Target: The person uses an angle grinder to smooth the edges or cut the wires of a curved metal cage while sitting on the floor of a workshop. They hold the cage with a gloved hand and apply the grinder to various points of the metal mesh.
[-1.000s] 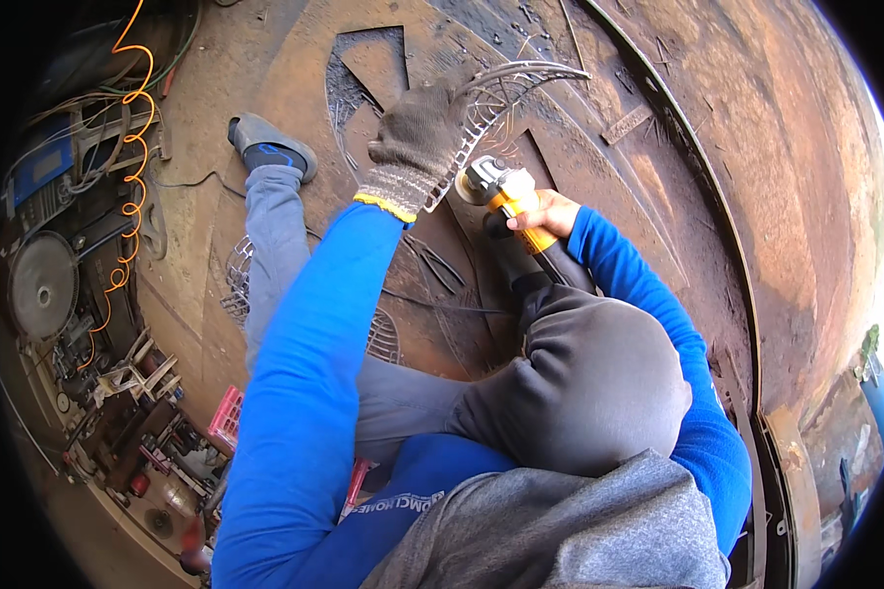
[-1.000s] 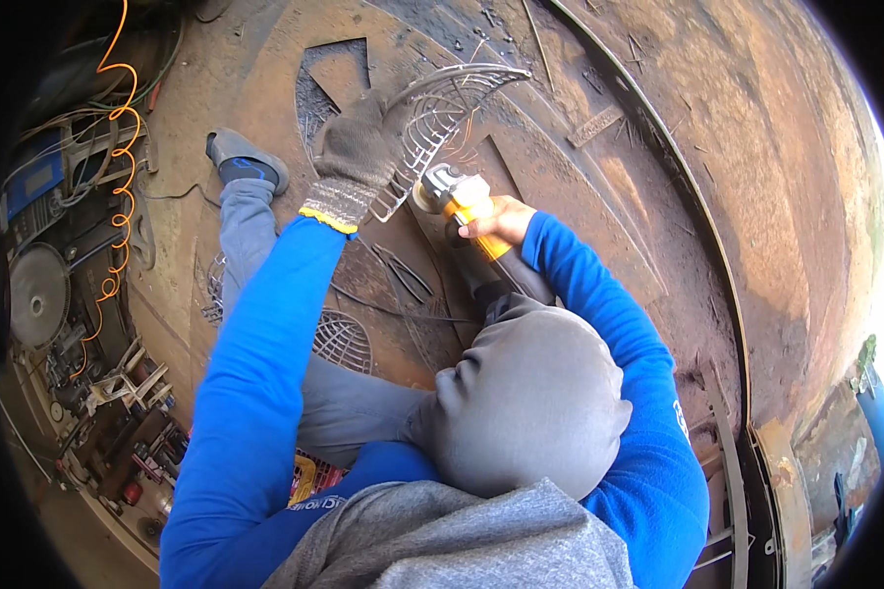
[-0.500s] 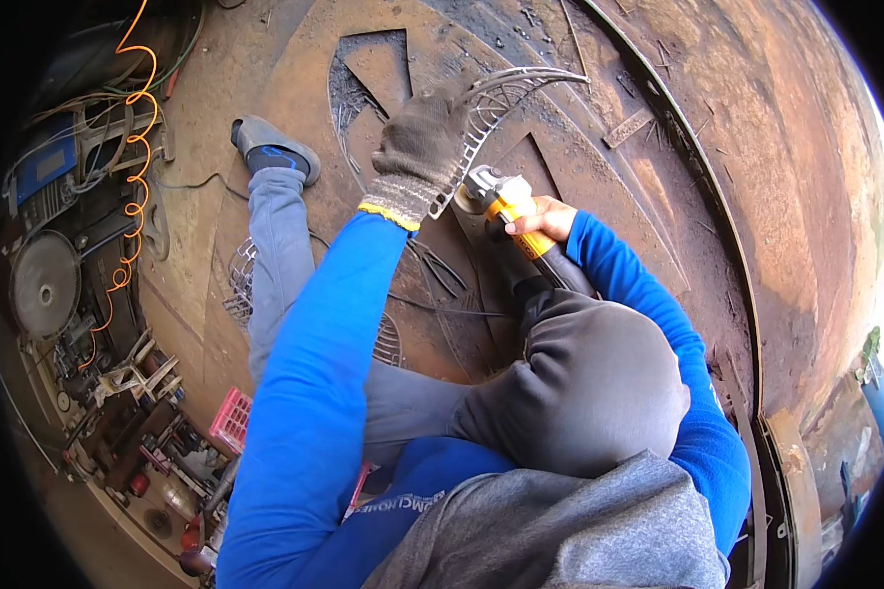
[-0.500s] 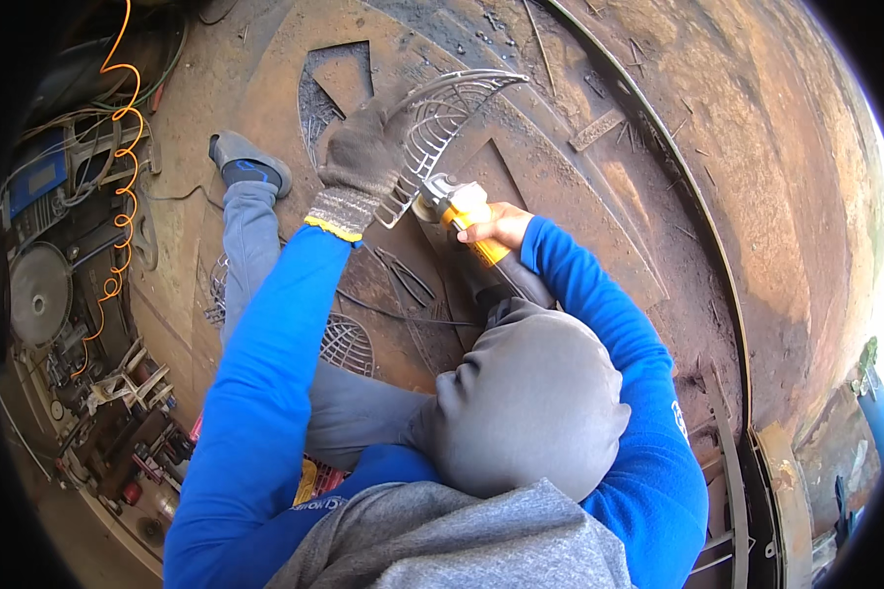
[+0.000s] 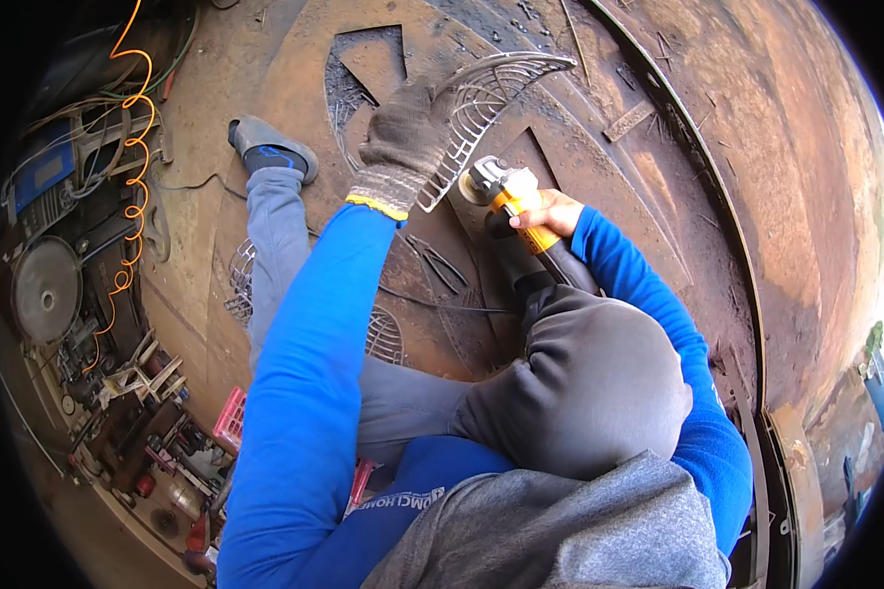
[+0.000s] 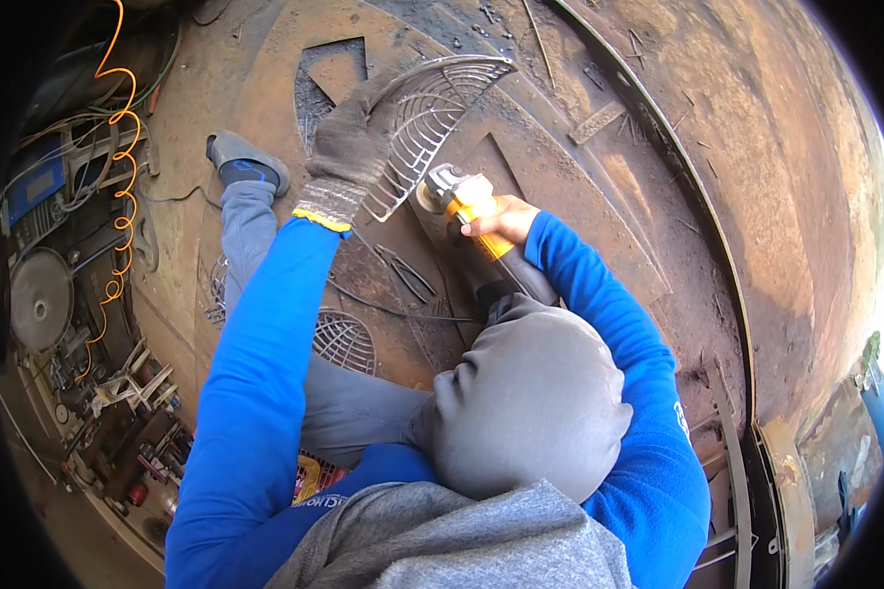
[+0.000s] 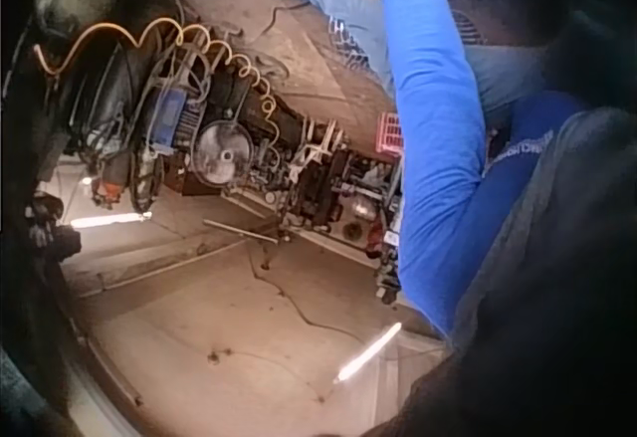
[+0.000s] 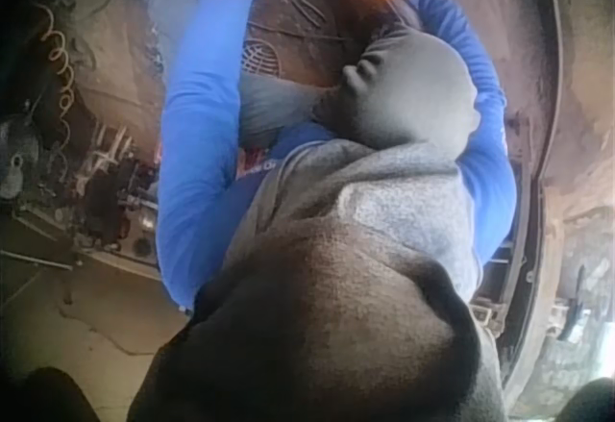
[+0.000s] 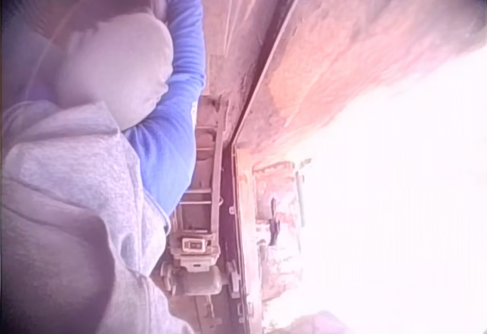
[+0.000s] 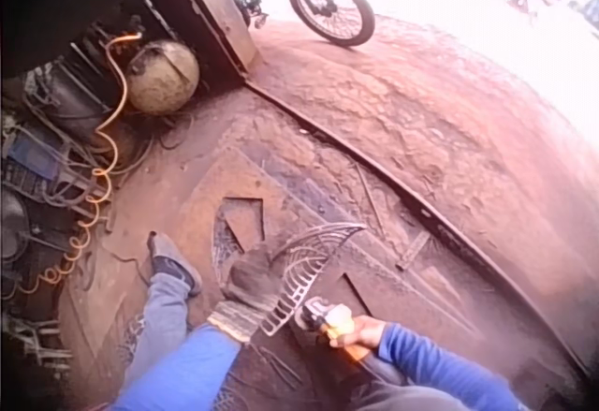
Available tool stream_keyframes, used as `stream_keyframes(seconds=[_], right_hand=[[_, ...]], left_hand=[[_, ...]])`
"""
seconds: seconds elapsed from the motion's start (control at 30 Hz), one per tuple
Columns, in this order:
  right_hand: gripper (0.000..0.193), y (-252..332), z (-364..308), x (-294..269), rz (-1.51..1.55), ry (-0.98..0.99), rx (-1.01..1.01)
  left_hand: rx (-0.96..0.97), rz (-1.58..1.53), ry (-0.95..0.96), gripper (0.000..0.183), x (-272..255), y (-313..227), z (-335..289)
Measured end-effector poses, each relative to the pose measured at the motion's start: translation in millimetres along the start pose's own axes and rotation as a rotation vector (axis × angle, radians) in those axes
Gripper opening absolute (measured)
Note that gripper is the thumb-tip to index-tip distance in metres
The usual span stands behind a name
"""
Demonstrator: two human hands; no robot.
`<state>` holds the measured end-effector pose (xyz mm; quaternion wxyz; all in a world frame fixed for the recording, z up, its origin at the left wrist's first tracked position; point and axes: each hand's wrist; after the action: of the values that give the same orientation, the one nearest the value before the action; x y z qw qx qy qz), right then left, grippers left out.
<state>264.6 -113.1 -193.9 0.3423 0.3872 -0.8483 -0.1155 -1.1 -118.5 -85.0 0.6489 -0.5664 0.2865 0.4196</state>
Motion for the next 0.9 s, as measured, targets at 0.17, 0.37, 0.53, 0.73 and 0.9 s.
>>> stream_keyframes(seconds=[0.17,0.37,0.53,0.73,0.9], right_hand=[[0.055,4.4,-3.0,-0.5,0.057,0.012,-0.030],[0.055,3.8,4.9,-0.3,-0.030,0.019,0.003],[0.052,1.8,6.3,0.7,0.017,-0.010,-0.051],[0.051,2.4,14.1,-8.2,-0.004,-0.097,-0.084],[0.050,7.1,13.3,-8.6,-0.028,-0.087,-0.101]], left_hand=[[-0.076,0.036,0.045,0.033,-2.1,-7.0,-0.7],[-0.019,0.072,0.042,0.035,0.1,-7.4,-4.2],[0.051,0.055,0.008,0.036,-1.7,-9.9,-3.0],[0.033,0.073,0.013,0.036,0.9,-10.9,-1.1],[0.023,0.091,-0.016,0.035,1.6,-13.6,-0.5]])
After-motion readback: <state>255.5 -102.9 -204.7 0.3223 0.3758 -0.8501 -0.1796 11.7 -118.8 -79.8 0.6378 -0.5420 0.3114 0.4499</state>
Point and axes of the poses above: each hand's wrist, its own z-axis towards the middle knuckle, its own x-axis out of the palm, y = z × x, and after that the axes turned 10 degrees about x, right-handed
